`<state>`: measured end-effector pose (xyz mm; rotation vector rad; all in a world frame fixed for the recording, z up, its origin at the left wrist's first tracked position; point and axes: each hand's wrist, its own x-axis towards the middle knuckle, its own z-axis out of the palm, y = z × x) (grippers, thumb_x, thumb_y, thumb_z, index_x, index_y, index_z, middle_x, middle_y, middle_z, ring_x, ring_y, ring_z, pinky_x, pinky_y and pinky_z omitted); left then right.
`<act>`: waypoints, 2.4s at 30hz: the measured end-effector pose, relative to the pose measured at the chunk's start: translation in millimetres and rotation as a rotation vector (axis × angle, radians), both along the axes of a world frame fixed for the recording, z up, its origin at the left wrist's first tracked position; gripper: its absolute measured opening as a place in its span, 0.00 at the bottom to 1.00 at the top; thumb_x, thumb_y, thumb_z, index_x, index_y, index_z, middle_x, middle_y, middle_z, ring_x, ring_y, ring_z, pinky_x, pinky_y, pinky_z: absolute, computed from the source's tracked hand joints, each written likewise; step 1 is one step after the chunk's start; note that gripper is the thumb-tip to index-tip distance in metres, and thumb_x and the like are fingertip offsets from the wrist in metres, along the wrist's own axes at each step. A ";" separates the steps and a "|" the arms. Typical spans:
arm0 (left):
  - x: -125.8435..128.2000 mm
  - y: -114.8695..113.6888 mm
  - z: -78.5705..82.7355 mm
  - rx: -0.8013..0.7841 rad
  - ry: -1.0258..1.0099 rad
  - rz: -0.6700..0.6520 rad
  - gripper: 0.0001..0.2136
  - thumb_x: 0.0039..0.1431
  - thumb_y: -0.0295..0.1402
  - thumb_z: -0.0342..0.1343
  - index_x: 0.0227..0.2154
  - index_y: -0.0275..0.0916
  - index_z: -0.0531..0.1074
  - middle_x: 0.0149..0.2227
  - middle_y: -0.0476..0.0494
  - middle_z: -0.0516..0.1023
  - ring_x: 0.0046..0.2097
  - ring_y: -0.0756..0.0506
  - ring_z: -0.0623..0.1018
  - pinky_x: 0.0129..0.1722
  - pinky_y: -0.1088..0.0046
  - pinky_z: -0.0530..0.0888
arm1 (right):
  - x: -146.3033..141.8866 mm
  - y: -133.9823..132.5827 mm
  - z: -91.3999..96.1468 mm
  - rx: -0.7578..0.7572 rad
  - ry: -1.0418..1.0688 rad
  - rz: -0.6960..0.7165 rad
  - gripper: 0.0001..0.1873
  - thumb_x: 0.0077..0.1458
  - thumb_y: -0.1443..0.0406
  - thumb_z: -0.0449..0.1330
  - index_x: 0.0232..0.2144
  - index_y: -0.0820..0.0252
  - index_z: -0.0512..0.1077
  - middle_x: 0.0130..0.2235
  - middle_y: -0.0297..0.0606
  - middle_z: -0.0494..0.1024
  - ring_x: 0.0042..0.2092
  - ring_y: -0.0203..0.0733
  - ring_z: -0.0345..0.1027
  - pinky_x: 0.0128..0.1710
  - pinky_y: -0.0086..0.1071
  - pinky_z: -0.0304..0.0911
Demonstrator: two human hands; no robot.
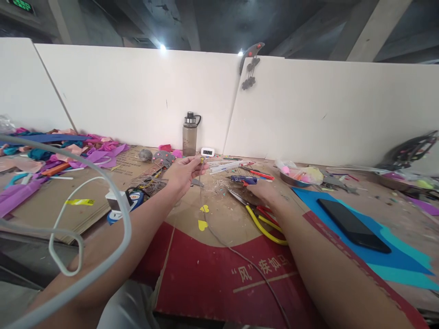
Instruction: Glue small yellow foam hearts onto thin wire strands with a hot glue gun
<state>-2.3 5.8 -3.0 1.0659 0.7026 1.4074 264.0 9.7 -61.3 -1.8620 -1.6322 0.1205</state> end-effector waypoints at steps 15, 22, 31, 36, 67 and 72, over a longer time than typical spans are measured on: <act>-7.7 9.8 -4.4 0.014 0.084 0.186 0.12 0.46 0.39 0.64 0.28 0.35 0.73 0.33 0.44 0.79 0.19 0.58 0.70 0.12 0.81 0.49 | -82.0 -61.2 46.4 0.210 0.729 0.499 0.19 0.50 0.62 0.57 0.47 0.55 0.63 0.33 0.33 0.74 0.26 0.36 0.65 0.24 0.31 0.63; -5.7 6.7 -2.0 -0.022 0.097 0.186 0.13 0.43 0.39 0.65 0.27 0.36 0.72 0.26 0.49 0.75 0.18 0.58 0.68 0.13 0.80 0.46 | -82.6 -61.8 39.4 0.349 0.418 0.491 0.20 0.55 0.63 0.55 0.51 0.56 0.64 0.38 0.38 0.76 0.37 0.43 0.69 0.40 0.39 0.65; -4.2 4.5 -1.0 -0.011 0.126 0.160 0.14 0.44 0.40 0.65 0.26 0.36 0.70 0.22 0.52 0.70 0.18 0.57 0.67 0.13 0.80 0.46 | -84.7 -66.4 42.1 0.370 0.273 0.515 0.17 0.57 0.64 0.53 0.50 0.58 0.64 0.44 0.42 0.77 0.43 0.45 0.70 0.47 0.40 0.63; -2.6 2.1 -0.9 0.017 0.162 0.160 0.13 0.45 0.40 0.63 0.27 0.36 0.71 0.24 0.51 0.72 0.17 0.57 0.67 0.14 0.79 0.47 | -84.7 -65.9 41.8 0.371 0.249 0.507 0.16 0.58 0.64 0.52 0.49 0.57 0.65 0.43 0.42 0.77 0.41 0.46 0.71 0.44 0.40 0.64; -1.3 -0.5 -0.3 0.072 0.215 0.214 0.11 0.46 0.40 0.62 0.25 0.37 0.73 0.27 0.48 0.77 0.15 0.58 0.56 0.14 0.77 0.50 | -87.7 -70.0 43.5 0.367 0.171 0.436 0.12 0.58 0.63 0.51 0.44 0.58 0.66 0.42 0.45 0.77 0.42 0.50 0.69 0.45 0.44 0.63; -1.4 -0.9 -0.9 0.081 0.264 0.235 0.11 0.47 0.41 0.61 0.25 0.37 0.74 0.19 0.51 0.71 0.15 0.57 0.57 0.15 0.77 0.49 | -88.0 -70.8 43.4 0.367 0.087 0.393 0.11 0.58 0.62 0.51 0.42 0.58 0.66 0.40 0.46 0.75 0.41 0.51 0.69 0.43 0.44 0.63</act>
